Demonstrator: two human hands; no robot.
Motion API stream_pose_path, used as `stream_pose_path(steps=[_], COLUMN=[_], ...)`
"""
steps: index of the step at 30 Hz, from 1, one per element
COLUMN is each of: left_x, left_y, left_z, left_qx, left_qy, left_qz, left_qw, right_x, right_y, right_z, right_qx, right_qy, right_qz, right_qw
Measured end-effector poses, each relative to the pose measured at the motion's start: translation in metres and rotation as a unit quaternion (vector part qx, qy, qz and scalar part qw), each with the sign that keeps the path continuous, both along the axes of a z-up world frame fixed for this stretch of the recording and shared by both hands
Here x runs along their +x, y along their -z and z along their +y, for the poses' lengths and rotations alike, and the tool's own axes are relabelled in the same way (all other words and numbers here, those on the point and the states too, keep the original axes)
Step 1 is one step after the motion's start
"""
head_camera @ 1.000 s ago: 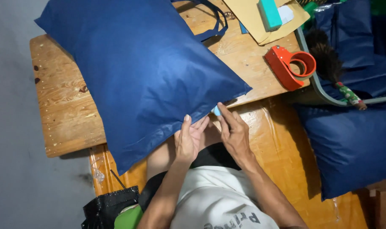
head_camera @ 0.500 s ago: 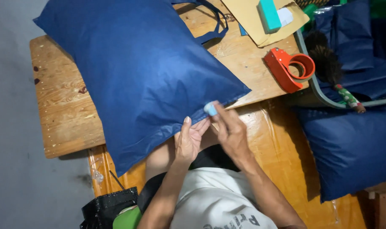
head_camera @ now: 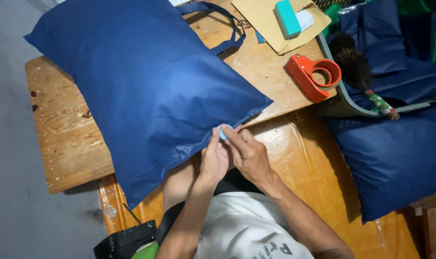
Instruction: The person marks a blue pillowcase with a piece of blue chalk and then uses a feather duster to clean a white pillow and the blue pillowcase on a wooden work surface.
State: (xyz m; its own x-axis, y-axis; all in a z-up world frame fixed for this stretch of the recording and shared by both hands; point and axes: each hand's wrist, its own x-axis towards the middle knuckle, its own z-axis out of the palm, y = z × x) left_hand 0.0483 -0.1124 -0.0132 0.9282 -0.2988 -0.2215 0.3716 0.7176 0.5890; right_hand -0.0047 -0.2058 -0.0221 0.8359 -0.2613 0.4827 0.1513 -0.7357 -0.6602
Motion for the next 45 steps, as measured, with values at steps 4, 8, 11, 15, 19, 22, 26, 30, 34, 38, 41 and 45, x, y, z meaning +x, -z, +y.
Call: stream_pose_path(steps=[4, 8, 11, 15, 19, 22, 26, 30, 34, 38, 41, 45], left_x=[-0.002, -0.005, -0.009, -0.008, -0.007, 0.000, 0.007, 0.004, 0.006, 0.004, 0.003, 0.014], left_y=[0.021, 0.022, 0.041, 0.027, 0.026, 0.046, 0.055, 0.021, 0.033, 0.032, 0.020, 0.049], left_z=[0.002, 0.004, 0.000, 0.006, -0.001, -0.011, -0.022, -0.022, -0.021, -0.019, -0.022, -0.036], left_qx=[0.015, 0.042, 0.033, 0.029, 0.024, 0.005, -0.017, -0.009, 0.005, 0.003, -0.017, -0.026], left_qy=[-0.008, 0.010, -0.003, 0.010, 0.013, 0.004, 0.079, 0.068, 0.066, 0.052, 0.048, 0.112], left_qz=[0.042, -0.009, -0.027, -0.009, -0.007, 0.022, 0.063, 0.009, -0.005, 0.010, 0.037, 0.097], left_qw=[0.999, 0.999, 0.999, 0.999, 1.000, 1.000, 0.995, 0.998, 0.998, 0.999, 0.998, 0.989], right_x=[0.010, 0.009, -0.001, 0.010, 0.010, 0.001, 0.000, 0.006, 0.001, 0.002, 0.006, 0.001], right_y=[0.017, 0.001, 0.008, 0.017, 0.006, 0.004, 0.004, 0.003, 0.007, 0.012, 0.004, -0.003], right_z=[-0.022, -0.025, -0.011, -0.030, -0.032, -0.017, -0.026, -0.058, -0.048, -0.048, -0.063, -0.049], right_qx=[0.005, 0.066, 0.019, 0.028, 0.052, 0.048, 0.011, 0.025, 0.031, -0.002, 0.048, 0.059], right_qy=[0.035, 0.020, 0.001, 0.039, 0.043, 0.019, 0.022, 0.072, 0.030, 0.053, 0.062, 0.035], right_qz=[-0.014, -0.017, 0.005, -0.015, -0.023, -0.007, 0.007, 0.007, 0.005, 0.017, -0.004, -0.010], right_qw=[0.999, 0.997, 1.000, 0.999, 0.997, 0.999, 1.000, 0.997, 0.999, 0.998, 0.997, 0.998])
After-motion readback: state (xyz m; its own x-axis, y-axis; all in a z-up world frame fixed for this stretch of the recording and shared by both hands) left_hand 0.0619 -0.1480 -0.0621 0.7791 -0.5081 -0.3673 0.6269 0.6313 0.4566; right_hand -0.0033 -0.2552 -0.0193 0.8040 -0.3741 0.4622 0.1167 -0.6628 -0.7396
